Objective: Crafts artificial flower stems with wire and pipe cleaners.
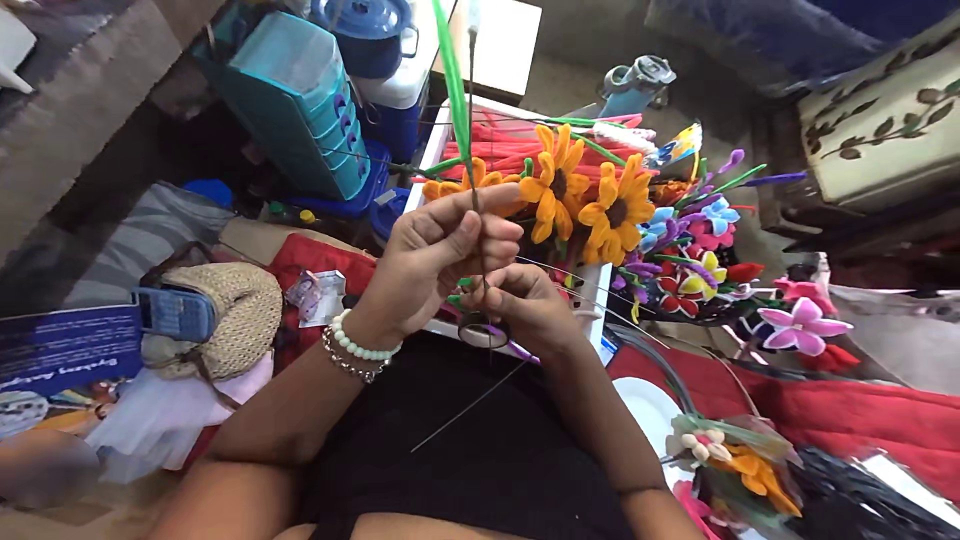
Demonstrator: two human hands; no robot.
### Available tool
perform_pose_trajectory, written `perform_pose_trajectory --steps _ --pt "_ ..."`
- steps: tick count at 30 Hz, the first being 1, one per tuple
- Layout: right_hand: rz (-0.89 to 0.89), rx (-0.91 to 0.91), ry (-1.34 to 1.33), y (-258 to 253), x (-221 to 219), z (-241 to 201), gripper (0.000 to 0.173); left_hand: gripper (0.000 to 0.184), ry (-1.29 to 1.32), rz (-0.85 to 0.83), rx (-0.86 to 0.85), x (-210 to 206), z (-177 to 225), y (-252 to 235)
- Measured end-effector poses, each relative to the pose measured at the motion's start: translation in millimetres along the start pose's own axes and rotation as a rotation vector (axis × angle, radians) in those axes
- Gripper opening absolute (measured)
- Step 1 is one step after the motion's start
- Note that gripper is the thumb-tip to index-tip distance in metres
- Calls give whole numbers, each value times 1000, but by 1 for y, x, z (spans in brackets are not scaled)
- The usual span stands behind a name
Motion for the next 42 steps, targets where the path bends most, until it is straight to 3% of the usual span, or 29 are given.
perform_pose_trajectory --steps 2,6,8,11,18,23,26,29,31,35,42 --pt "59 80 112 1 0 -4 8 32 11 29 22 2 -5 1" --pt "236 223 374 5 2 -12 3 35 -416 64 -189 1 5 7" --pt "249 278 437 5 -1 -17 2 34 -478 88 -253 3 8 8" --pt "222 275 445 5 -2 -18 3 26 -354 82 -199 10 7 8" --pt "1 63 111 4 -1 0 9 16 -78 -14 -98 4 3 5" --pt "62 116 164 5 1 -4 8 16 78 -24 16 2 -11 3" --pt "181 207 346 7 6 -7 7 20 -71 21 -35 3 -10 3" --pt "280 323 564 11 9 -12 7 34 -494 76 -274 9 -1 5" --pt "322 416 711 13 7 -15 9 40 -613 161 -351 14 3 7" --pt "298 451 734 13 1 -16 12 43 -587 223 -330 17 7 10" --pt "117 355 494 10 -1 -14 14 31 -550 122 -365 9 17 13"
Point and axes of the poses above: each hand's wrist, its own y-axis away from the middle knuckle, its own x-axis out of the back of the hand, z = x × y, the point moved 6 cm from there along -y, towards the middle knuckle, and after that the axes turned 5 degrees about z, right-handed, at the moved point
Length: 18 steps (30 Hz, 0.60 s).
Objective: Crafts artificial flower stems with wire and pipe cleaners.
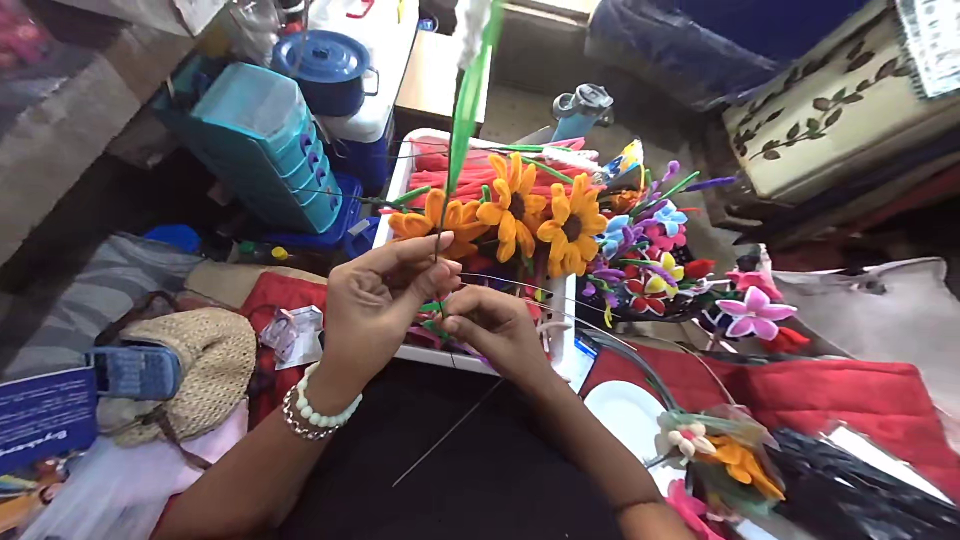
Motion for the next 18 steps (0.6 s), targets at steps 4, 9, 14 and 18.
perform_pose_trajectory --steps 4,9,14,18 --pt "-108 -118 -189 1 -3 5 10 20 -7 -37 -43 -6 5 2" --pt "-177 -217 -417 2 -8 15 8 16 403 -174 205 -17 -11 1" --pt "93 3 90 -2 4 5 10 32 128 -85 90 -13 -15 -1" --pt "130 36 239 -1 2 1 11 33 -137 0 -53 -8 -3 -3"
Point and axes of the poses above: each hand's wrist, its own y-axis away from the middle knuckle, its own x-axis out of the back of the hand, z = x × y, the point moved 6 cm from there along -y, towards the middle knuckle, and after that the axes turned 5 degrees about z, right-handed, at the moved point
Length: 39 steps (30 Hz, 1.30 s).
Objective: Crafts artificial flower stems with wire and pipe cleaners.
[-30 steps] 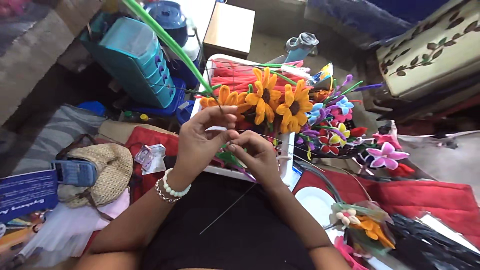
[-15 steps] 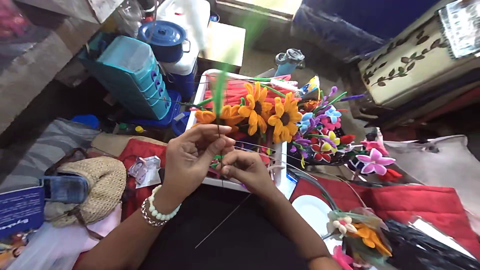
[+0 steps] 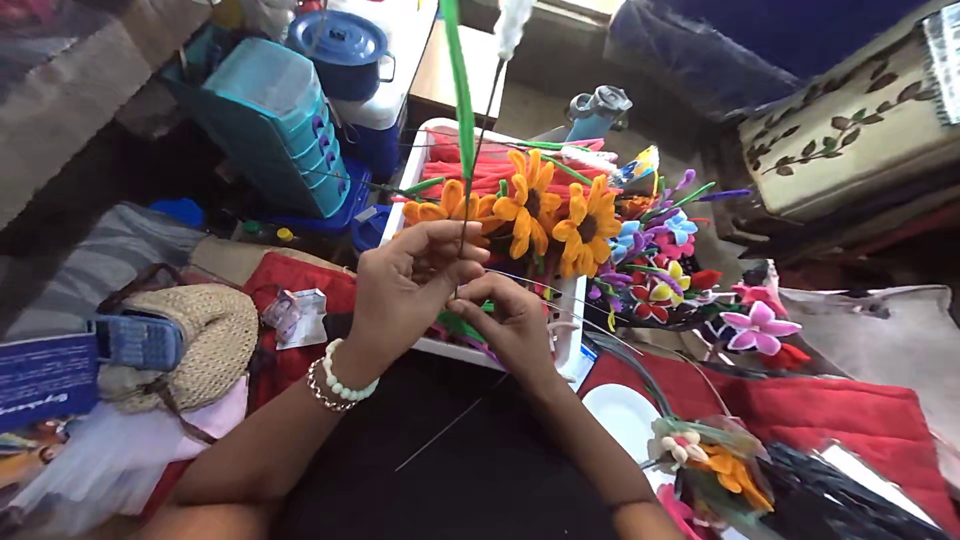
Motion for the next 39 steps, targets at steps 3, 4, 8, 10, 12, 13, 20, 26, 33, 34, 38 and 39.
perform_pose_trajectory --steps 3,4,8,10,12,13,20,26,33,34,38,39 --pt "-51 -53 -79 1 -3 0 9 24 101 -64 30 1 3 -2" --pt "-81 -99 -137 1 -5 1 9 22 160 -90 53 1 4 -3" --pt "-223 -326 -500 4 -12 9 9 19 393 -119 223 -3 -2 -3" --pt "-285 -392 -649 5 -15 12 10 21 588 -130 369 -7 -8 -2" --pt "-281 -388 -698 5 -15 13 10 24 742 -168 475 -12 -12 -1" --pt "-242 -351 -657 4 -13 12 9 27 742 -179 485 -13 -13 -2" --pt "22 7 36 -1 4 4 7 22 -125 -8 17 -1 -5 -3" --pt "-164 -225 -414 2 -1 9 7 17 213 -159 133 0 -5 -6" --pt "-70 -295 -449 3 0 14 7 25 350 -112 253 -8 -11 -2" --pt "-5 -236 -313 2 3 12 6 28 249 -95 212 -7 -10 -1" --pt "80 -48 -31 1 9 5 9 40 49 -67 127 -5 -9 1" --pt "57 -42 -45 1 8 4 9 38 60 -79 121 -4 -10 0"
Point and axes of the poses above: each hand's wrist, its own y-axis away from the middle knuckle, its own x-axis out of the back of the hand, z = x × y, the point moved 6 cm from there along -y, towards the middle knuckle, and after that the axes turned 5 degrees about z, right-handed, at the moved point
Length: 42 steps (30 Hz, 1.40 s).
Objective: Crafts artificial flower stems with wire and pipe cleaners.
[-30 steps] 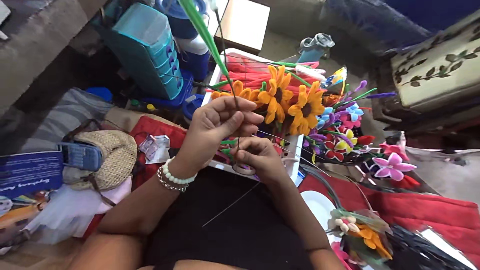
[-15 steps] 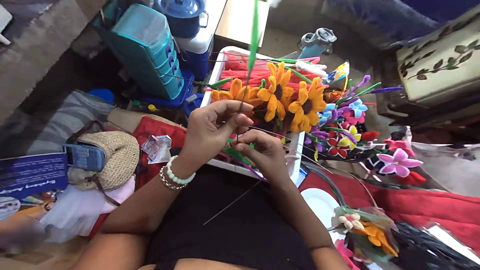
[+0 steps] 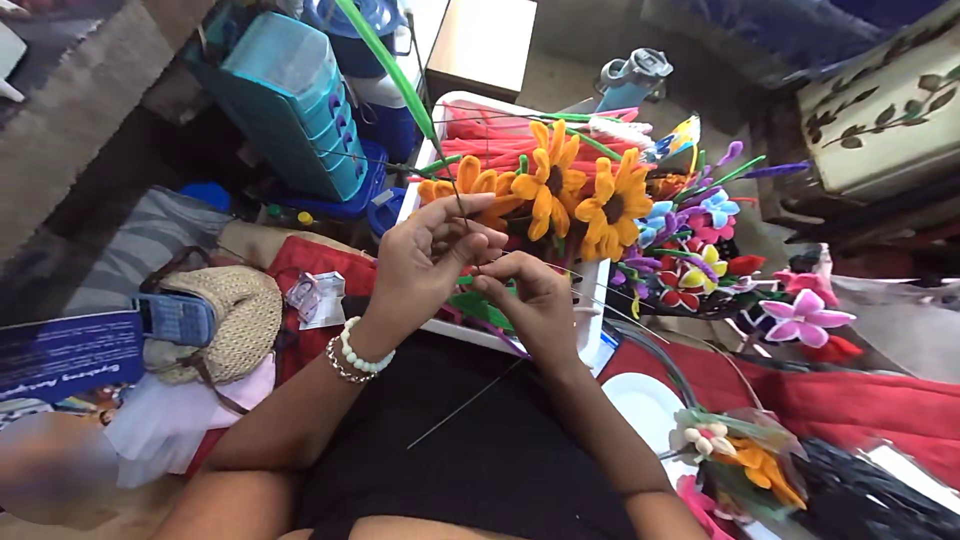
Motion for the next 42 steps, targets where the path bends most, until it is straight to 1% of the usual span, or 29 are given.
perform_pose_trajectory --steps 2,5,7,8,9,10,12,14,15,16,18,21,23,24,25,26,28,31,33,34,36,37,40,41,42 --pt "-79 -96 -146 1 -3 2 7 35 102 -99 39 0 -2 -4" --pt "-245 -336 -524 5 -9 12 8 35 404 -245 201 -5 -9 -6" --pt "-387 -409 -717 9 -16 13 9 35 604 -321 280 -10 -13 -2" --pt "-404 -412 -753 9 -18 13 10 36 657 -333 301 -13 -13 0" --pt "-370 -393 -730 9 -17 13 8 37 645 -319 302 -15 -12 1" --pt "-291 -358 -639 7 -14 12 7 39 569 -283 285 -16 -11 0" --pt "-134 -229 -325 3 -6 6 5 39 350 -184 236 -13 -9 -1" --pt "-78 -82 -53 1 -3 1 8 37 220 -81 181 -8 -11 -1" --pt "-74 -43 1 2 -4 -1 10 35 189 -32 149 -6 -11 0" --pt "-86 -31 -6 2 -5 -2 11 33 189 -3 128 -4 -10 0" --pt "-146 -101 -137 2 -7 -2 11 31 287 -16 150 -3 -9 0" --pt "-313 -277 -488 6 -12 4 10 29 518 -89 175 -4 -5 -1" --pt "-423 -334 -662 11 -17 8 12 28 674 -156 184 -6 -3 -1" --pt "-432 -331 -696 12 -18 9 12 30 715 -179 196 -7 -3 -1" --pt "-411 -306 -676 12 -18 8 12 32 710 -179 213 -8 -3 -1" --pt "-368 -259 -597 11 -16 7 12 34 659 -161 226 -8 -4 -2" --pt "-248 -131 -329 7 -9 4 13 35 434 -86 213 -5 -5 -2" --pt "-112 31 29 4 -3 1 15 32 89 46 61 4 -4 -2" --pt "-71 100 172 4 -2 -3 14 30 -76 122 -39 10 -3 -1" --pt "-67 126 199 5 -3 -5 14 29 -103 126 -63 11 -1 -1" --pt "-83 112 119 5 -3 -3 15 27 -29 87 -46 12 1 -2" --pt "-107 58 4 5 -3 -1 15 25 66 61 -10 12 0 -3" --pt "-263 -216 -468 7 -7 6 10 22 393 -1 116 9 -7 -4" --pt "-325 -285 -580 8 -10 8 10 21 455 -21 137 6 -9 -3" --pt "-354 -326 -636 9 -12 9 9 20 471 -38 139 4 -9 -3"
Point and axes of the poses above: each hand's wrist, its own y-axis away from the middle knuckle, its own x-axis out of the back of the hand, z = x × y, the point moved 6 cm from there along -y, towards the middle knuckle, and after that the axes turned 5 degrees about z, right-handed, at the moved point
